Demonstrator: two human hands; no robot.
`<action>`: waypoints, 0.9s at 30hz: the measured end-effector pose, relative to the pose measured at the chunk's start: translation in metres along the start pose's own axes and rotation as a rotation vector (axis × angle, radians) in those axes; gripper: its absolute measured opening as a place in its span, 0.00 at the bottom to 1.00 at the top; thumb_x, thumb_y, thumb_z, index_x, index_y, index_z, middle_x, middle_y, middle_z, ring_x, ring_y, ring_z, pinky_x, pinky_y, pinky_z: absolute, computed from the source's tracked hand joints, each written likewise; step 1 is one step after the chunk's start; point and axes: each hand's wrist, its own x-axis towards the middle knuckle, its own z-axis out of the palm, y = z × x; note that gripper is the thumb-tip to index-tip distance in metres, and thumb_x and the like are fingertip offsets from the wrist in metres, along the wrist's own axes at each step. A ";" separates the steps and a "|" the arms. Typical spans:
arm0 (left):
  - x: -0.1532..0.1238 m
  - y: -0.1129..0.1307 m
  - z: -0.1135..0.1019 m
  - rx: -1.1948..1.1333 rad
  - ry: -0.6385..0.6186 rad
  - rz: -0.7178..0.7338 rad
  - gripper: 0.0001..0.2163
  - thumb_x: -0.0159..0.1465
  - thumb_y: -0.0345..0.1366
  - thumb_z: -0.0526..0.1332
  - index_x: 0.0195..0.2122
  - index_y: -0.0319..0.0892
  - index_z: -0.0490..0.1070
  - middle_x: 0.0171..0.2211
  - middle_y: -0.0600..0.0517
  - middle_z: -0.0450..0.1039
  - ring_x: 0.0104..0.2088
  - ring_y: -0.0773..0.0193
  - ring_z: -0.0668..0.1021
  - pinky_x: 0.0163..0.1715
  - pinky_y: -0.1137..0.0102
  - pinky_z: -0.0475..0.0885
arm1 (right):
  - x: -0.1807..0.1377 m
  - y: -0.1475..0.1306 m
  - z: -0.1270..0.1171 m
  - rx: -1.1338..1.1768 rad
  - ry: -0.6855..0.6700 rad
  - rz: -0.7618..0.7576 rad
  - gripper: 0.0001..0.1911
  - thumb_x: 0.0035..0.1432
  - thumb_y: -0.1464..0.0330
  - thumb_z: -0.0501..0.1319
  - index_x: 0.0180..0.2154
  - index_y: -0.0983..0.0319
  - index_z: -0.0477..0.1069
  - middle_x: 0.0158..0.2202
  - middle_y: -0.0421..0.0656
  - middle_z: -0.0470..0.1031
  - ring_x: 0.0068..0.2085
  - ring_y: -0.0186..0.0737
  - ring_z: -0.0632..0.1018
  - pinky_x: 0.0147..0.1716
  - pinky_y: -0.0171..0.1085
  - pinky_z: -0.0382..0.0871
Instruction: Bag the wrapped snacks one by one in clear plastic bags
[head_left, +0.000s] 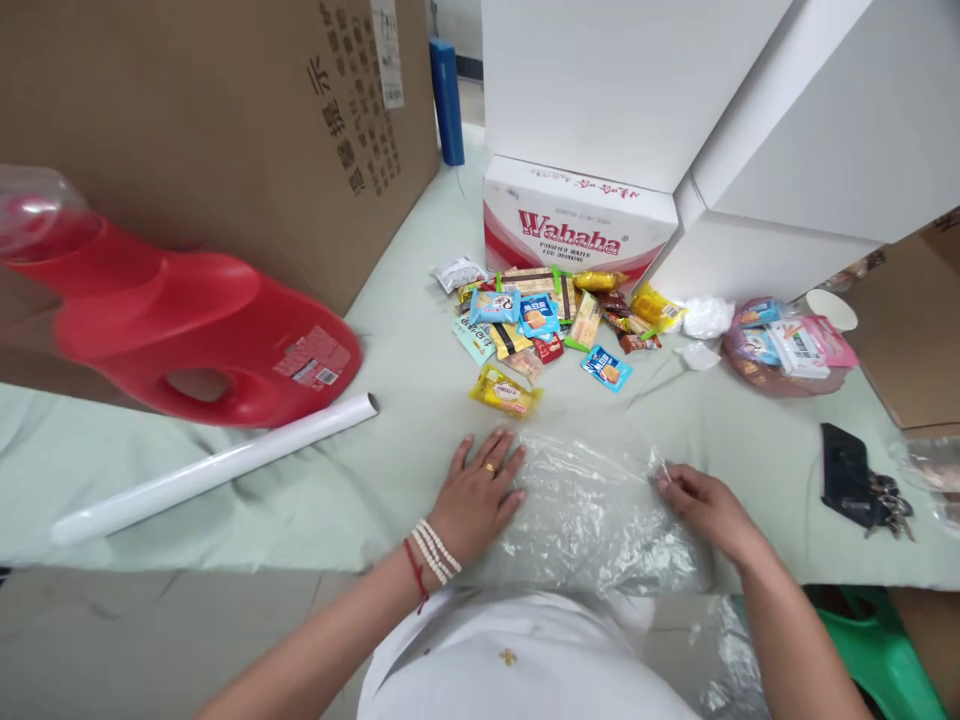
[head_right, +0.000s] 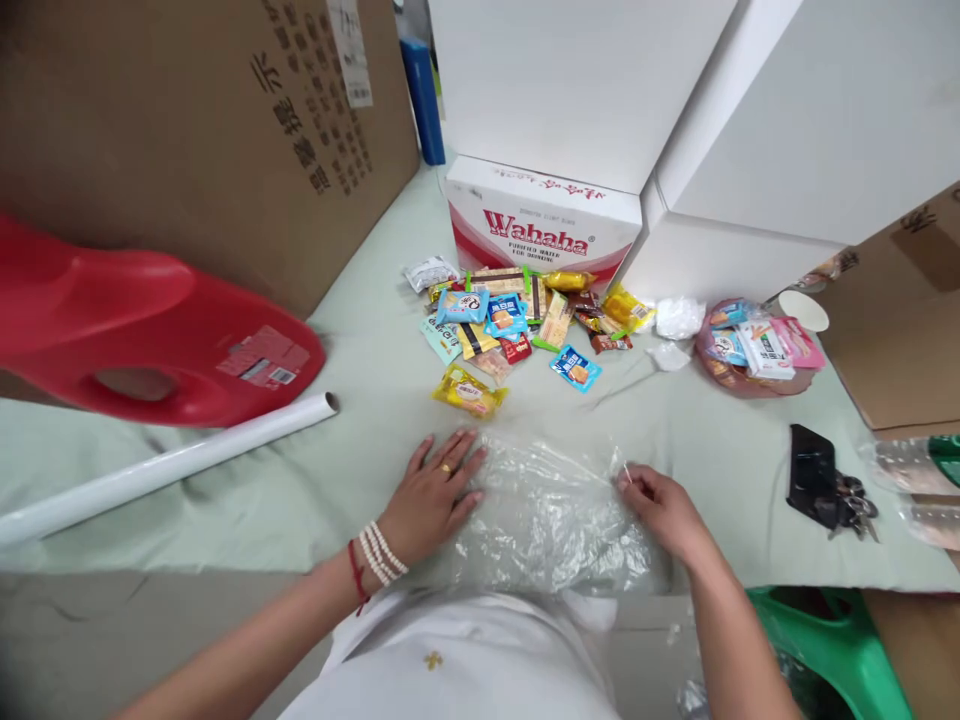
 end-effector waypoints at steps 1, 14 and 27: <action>-0.002 -0.002 0.002 -0.001 -0.010 0.010 0.24 0.71 0.43 0.56 0.67 0.44 0.65 0.71 0.42 0.59 0.70 0.47 0.64 0.68 0.44 0.52 | 0.008 -0.009 -0.011 -0.069 0.065 -0.036 0.22 0.51 0.46 0.66 0.35 0.58 0.78 0.30 0.45 0.77 0.30 0.44 0.73 0.28 0.40 0.66; -0.006 -0.003 -0.004 -0.006 -0.015 0.039 0.24 0.72 0.46 0.55 0.68 0.48 0.64 0.71 0.45 0.59 0.71 0.49 0.62 0.70 0.43 0.50 | 0.210 -0.186 0.094 -0.492 0.341 0.042 0.33 0.62 0.51 0.63 0.54 0.73 0.72 0.54 0.66 0.76 0.54 0.59 0.78 0.49 0.45 0.71; -0.007 -0.006 -0.004 -0.123 -0.011 0.021 0.24 0.72 0.49 0.54 0.67 0.50 0.65 0.71 0.46 0.60 0.72 0.50 0.61 0.71 0.43 0.49 | 0.253 -0.242 0.100 -0.561 0.396 -0.028 0.40 0.53 0.59 0.72 0.60 0.72 0.63 0.54 0.62 0.76 0.54 0.60 0.78 0.53 0.51 0.71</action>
